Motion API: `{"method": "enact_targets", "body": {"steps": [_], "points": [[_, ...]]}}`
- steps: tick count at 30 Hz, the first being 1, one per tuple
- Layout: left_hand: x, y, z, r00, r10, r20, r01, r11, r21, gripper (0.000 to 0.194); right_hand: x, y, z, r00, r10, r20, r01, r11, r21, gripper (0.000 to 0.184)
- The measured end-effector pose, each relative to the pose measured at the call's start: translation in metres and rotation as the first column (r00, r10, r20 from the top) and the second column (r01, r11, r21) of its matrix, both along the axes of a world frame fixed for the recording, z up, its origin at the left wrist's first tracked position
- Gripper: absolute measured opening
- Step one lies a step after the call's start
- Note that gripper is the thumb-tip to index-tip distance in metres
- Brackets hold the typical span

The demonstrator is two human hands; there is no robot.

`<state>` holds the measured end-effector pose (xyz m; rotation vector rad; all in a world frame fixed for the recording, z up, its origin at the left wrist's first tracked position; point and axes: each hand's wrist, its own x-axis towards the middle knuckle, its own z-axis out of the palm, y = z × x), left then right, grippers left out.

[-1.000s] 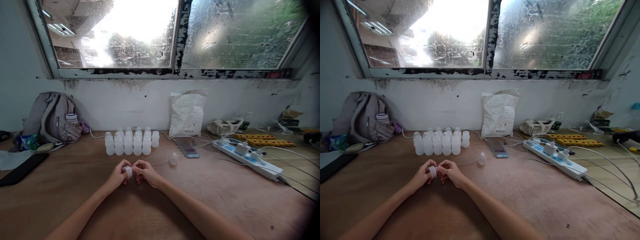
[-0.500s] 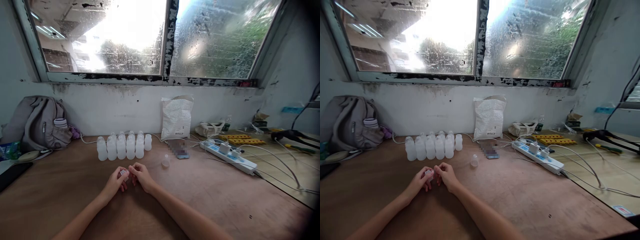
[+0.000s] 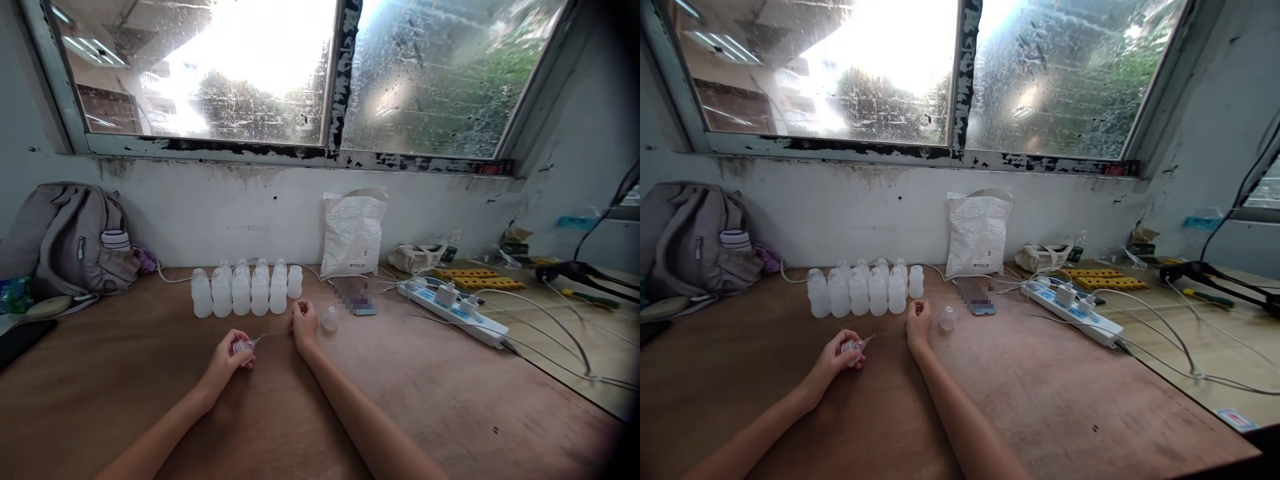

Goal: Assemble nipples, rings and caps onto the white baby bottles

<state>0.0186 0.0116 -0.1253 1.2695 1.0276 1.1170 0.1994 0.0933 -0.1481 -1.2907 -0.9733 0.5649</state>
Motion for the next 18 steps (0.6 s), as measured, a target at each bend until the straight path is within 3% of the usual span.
{"method": "enact_targets", "body": {"steps": [4,8,14,18], "points": [[0.002,0.002,-0.003,0.999,0.02,-0.03,-0.018,0.999,0.051,0.025,-0.001,0.023,0.004,0.982,-0.131,0.136,0.122,0.99,0.073,0.027],[0.001,0.003,-0.003,0.999,0.032,0.004,-0.032,0.999,0.0,0.026,0.004,0.047,0.004,0.955,-0.227,0.192,0.208,0.972,0.111,0.045],[0.0,0.003,-0.004,1.0,-0.019,0.009,0.02,0.997,-0.079,0.027,0.014,0.071,-0.002,0.948,-0.148,0.281,0.118,0.986,0.121,0.061],[0.0,-0.002,0.002,1.0,0.023,-0.017,-0.024,0.998,-0.056,0.022,0.015,0.079,-0.004,0.949,-0.086,0.302,0.065,0.995,0.081,0.059]]}}
